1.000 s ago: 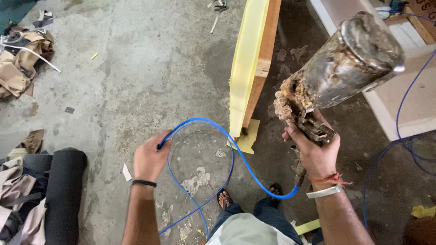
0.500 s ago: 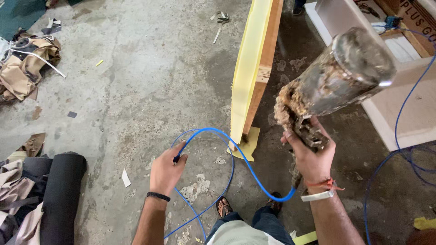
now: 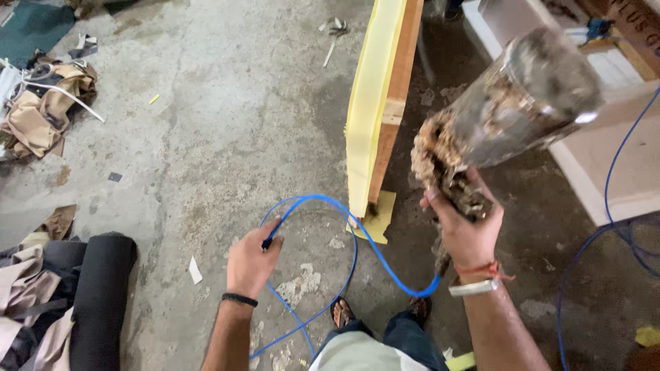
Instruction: The person carries a glue spray gun connected to a blue hose and moves along yellow foam sheets laid on wooden frames, positioning the gun over the foam. They hold and guide the hose with the other hand while walking between frames in the workshop.
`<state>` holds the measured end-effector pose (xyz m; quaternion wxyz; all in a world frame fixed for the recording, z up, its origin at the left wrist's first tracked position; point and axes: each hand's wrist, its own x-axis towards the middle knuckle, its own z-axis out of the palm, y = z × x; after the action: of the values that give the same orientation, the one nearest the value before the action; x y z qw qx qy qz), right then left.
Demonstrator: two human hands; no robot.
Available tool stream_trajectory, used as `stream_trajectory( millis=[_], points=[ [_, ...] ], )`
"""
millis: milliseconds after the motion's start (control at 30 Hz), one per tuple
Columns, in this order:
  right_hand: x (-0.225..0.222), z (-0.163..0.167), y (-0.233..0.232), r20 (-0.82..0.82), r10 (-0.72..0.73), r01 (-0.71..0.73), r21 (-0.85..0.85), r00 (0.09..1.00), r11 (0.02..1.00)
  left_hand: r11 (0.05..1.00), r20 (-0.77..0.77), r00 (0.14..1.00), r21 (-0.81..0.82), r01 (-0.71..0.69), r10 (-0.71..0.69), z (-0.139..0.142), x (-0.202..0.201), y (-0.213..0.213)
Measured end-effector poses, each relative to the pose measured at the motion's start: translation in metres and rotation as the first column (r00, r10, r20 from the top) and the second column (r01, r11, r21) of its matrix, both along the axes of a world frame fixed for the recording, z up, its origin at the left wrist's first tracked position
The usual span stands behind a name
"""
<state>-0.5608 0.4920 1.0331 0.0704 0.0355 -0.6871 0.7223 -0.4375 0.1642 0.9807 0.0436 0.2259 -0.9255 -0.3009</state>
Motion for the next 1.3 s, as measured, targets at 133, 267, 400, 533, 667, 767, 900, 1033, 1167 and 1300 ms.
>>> stream_trajectory(
  millis=[133, 267, 400, 533, 667, 767, 900, 1033, 1167, 1300],
  points=[
    [-0.001, -0.014, 0.004, -0.006, 0.013, -0.013, 0.011, 1.0, 1.0, 1.0, -0.007, 1.0, -0.021, 0.009, -0.009, -0.007, 0.0, 0.0],
    [0.015, -0.041, 0.002, 0.047, 0.051, -0.051, -0.004, 0.998, 0.999, 0.998, -0.069, 0.996, -0.041, 0.049, -0.052, -0.011, 0.003, 0.002],
    [0.023, -0.056, 0.001, 0.066, 0.058, -0.056, -0.034, 0.996, 0.998, 0.996, 0.064, 0.997, -0.073, 0.044, -0.039, -0.011, 0.004, 0.005],
    [0.024, -0.059, 0.005, 0.031, 0.033, -0.032, -0.041, 0.999, 0.999, 0.999, 0.055, 0.998, -0.033, 0.027, -0.025, -0.011, 0.004, 0.006],
    [0.03, -0.064, 0.007, 0.007, 0.031, -0.03, -0.021, 1.0, 0.999, 0.999, 0.063, 0.998, -0.02, 0.028, -0.026, -0.011, 0.006, 0.007],
    [0.038, -0.069, 0.006, 0.07, 0.03, -0.033, 0.043, 0.997, 0.999, 0.994, -0.026, 0.995, -0.046, 0.099, -0.101, -0.012, 0.009, 0.009],
    [0.038, -0.067, 0.006, 0.037, 0.026, -0.026, -0.001, 0.999, 1.0, 0.997, 0.079, 0.995, -0.044, 0.062, -0.058, -0.011, 0.01, 0.009],
    [0.03, -0.057, 0.008, -0.029, 0.008, -0.01, -0.079, 1.0, 0.997, 0.998, 0.031, 0.998, -0.033, 0.047, -0.046, -0.008, 0.009, 0.006],
    [0.03, -0.049, 0.009, 0.025, -0.016, 0.018, -0.096, 1.0, 0.995, 0.997, -0.054, 0.996, -0.021, 0.068, -0.069, -0.003, 0.009, 0.006],
    [0.031, -0.043, 0.01, 0.05, 0.013, -0.014, 0.019, 0.999, 1.0, 0.999, 0.015, 0.999, -0.018, 0.045, -0.045, 0.002, 0.008, 0.01]
  ],
)
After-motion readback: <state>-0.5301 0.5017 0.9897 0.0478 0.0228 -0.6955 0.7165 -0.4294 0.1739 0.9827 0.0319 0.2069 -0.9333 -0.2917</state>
